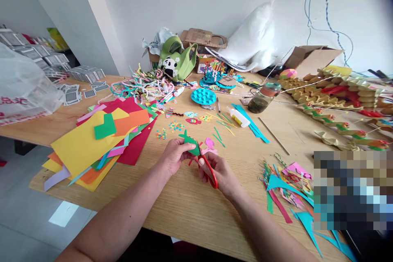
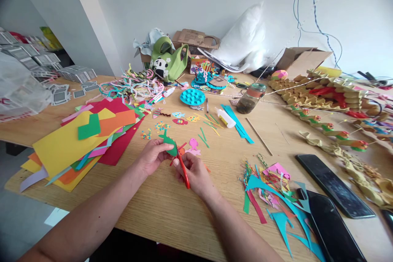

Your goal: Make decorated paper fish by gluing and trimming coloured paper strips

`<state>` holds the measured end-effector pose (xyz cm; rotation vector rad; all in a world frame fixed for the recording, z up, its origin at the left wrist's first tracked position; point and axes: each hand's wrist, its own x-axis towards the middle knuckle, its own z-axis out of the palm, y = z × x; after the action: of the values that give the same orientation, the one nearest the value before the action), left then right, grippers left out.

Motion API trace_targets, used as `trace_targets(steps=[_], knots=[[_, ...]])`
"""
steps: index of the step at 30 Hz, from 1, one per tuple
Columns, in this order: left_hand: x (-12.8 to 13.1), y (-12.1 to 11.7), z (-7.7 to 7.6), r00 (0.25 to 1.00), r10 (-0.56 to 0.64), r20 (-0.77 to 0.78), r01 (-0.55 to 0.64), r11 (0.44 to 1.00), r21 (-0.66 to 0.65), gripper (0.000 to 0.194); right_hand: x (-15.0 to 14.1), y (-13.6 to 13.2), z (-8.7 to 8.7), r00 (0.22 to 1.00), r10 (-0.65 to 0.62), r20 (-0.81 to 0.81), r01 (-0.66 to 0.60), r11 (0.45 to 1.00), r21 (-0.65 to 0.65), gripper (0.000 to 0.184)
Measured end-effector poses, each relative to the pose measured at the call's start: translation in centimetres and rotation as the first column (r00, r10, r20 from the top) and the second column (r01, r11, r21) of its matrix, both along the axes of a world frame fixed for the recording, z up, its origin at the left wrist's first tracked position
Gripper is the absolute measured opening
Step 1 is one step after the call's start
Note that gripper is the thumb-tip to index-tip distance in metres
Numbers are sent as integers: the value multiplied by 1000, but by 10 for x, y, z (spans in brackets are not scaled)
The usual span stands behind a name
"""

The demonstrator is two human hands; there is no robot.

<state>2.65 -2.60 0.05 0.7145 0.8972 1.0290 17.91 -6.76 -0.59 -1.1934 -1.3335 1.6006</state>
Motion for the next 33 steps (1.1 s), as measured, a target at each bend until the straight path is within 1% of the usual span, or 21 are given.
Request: trace_targets(steps=[9,19,33], knots=[[0,1,-4,998,-5,68,9,998,-58,20,0,1,-1,1000,-3,-1,3,1000,2,45],[0,1,-6,998,-18,65,24,995,-101,22,0,0,3,1000,-9,9,9,1000,-5,48],[1,1,-6,998,0,67,7,994,-112,20,0,1,-2,1000,-16,21,16,1000,-7,48]])
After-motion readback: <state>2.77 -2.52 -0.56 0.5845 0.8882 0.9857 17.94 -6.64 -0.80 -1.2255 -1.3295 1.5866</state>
